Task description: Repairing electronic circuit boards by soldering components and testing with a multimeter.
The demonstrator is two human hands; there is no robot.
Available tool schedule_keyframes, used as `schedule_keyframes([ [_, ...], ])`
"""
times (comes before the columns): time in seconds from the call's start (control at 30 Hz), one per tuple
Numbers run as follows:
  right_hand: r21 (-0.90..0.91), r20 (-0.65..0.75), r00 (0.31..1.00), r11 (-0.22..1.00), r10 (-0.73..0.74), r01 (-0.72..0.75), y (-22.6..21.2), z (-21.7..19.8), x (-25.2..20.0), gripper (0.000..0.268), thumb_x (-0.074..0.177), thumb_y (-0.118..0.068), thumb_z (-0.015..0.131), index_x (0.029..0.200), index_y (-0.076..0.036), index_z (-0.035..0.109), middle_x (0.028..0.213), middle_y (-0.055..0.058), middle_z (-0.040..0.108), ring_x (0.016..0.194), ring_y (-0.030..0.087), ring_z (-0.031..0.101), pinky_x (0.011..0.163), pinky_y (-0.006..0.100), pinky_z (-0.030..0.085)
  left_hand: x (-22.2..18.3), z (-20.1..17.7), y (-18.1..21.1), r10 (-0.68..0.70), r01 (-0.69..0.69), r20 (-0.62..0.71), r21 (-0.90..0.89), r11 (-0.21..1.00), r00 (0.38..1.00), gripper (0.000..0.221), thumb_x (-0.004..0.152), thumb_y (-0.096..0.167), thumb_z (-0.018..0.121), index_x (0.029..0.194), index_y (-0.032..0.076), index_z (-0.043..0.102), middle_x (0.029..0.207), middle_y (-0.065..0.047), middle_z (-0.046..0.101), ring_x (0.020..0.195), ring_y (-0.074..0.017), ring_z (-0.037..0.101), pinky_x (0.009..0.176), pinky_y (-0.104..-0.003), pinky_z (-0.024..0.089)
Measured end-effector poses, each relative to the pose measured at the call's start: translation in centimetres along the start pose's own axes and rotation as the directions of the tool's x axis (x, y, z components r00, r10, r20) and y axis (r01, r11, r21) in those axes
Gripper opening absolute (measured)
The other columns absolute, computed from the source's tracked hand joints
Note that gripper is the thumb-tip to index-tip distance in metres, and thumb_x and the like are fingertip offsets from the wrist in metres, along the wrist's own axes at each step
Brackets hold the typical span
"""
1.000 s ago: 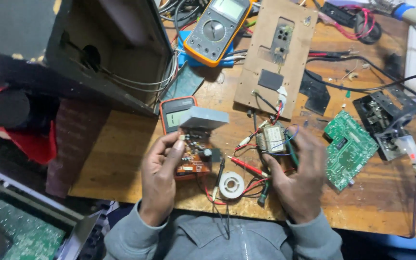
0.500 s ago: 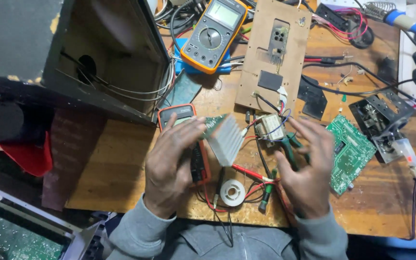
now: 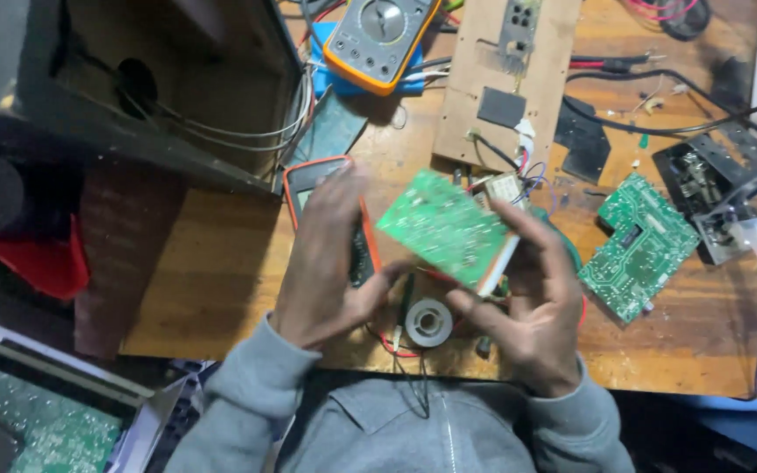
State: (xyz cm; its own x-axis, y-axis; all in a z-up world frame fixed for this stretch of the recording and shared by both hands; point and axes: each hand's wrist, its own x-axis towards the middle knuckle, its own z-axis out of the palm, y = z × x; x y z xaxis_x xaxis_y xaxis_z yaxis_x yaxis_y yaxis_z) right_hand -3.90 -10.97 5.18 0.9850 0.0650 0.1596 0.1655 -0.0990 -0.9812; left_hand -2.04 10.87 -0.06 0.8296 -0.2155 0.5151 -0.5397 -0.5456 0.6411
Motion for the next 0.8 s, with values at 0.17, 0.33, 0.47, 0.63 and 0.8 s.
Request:
schedule_keyframes([
  [0.17,0.164,-0.040,0.999,0.986,0.026,-0.019,0.5,-1.2,-0.7,0.092,0.072,-0.002,0.078,0.152,0.006,0.034,0.153,0.023,0.047,0.137,0.029,0.055,0.104,0.037,0.058,-1.6,-0.7,-0.1,-0.009,-0.065,0.212,0.341,0.938,0.977,0.041,0.088,0.024,0.063,0.122,0.002,0.065,0.138,-0.011,0.062,0.144,-0.0371,0.043,0.124,-0.065,0.019],
  [0.33,0.081,-0.054,0.997,0.995,-0.055,0.059,1.0,-1.2,-1.2,0.095,0.063,-0.009,0.087,0.144,0.010,0.041,0.147,0.026,0.051,0.138,0.030,0.055,0.116,0.042,0.054,-3.9,-2.5,1.4,-0.015,-0.047,0.167,0.362,0.931,0.986,0.035,0.088,0.014,0.061,0.121,0.004,0.071,0.136,-0.007,0.067,0.133,-0.0333,0.055,0.123,-0.059,0.029],
  [0.47,0.009,-0.018,0.987,0.987,-0.161,0.162,1.2,-0.7,-1.5,0.087,0.068,-0.024,0.088,0.140,0.005,0.049,0.139,0.019,0.055,0.133,0.029,0.062,0.121,0.041,0.053,-5.2,-4.0,2.0,-0.059,-0.010,0.205,0.321,0.947,0.977,0.034,0.086,0.007,0.055,0.116,0.005,0.070,0.138,-0.006,0.066,0.137,-0.0322,0.053,0.123,-0.062,0.027],
  [0.63,0.041,0.012,0.991,0.990,-0.137,0.136,0.2,-0.3,-2.0,0.082,0.071,-0.023,0.084,0.139,0.008,0.050,0.136,0.024,0.058,0.132,0.031,0.063,0.121,0.042,0.054,-3.8,-4.7,5.9,-0.212,0.211,0.003,0.079,0.974,0.977,0.020,0.092,0.008,0.070,0.112,0.007,0.072,0.122,-0.011,0.073,0.121,-0.0297,0.069,0.123,-0.058,0.033],
  [0.8,-0.054,0.032,0.988,0.987,-0.150,0.152,-0.9,-0.3,-2.7,0.092,0.062,-0.039,0.085,0.135,0.007,0.053,0.130,0.023,0.062,0.124,0.030,0.067,0.115,0.040,0.056,-1.8,-5.4,10.1,-0.607,0.516,0.119,-0.668,0.537,0.786,0.089,0.072,0.014,0.087,0.149,-0.002,0.046,0.133,-0.014,0.062,0.123,-0.0170,0.064,0.113,-0.029,0.052],
])
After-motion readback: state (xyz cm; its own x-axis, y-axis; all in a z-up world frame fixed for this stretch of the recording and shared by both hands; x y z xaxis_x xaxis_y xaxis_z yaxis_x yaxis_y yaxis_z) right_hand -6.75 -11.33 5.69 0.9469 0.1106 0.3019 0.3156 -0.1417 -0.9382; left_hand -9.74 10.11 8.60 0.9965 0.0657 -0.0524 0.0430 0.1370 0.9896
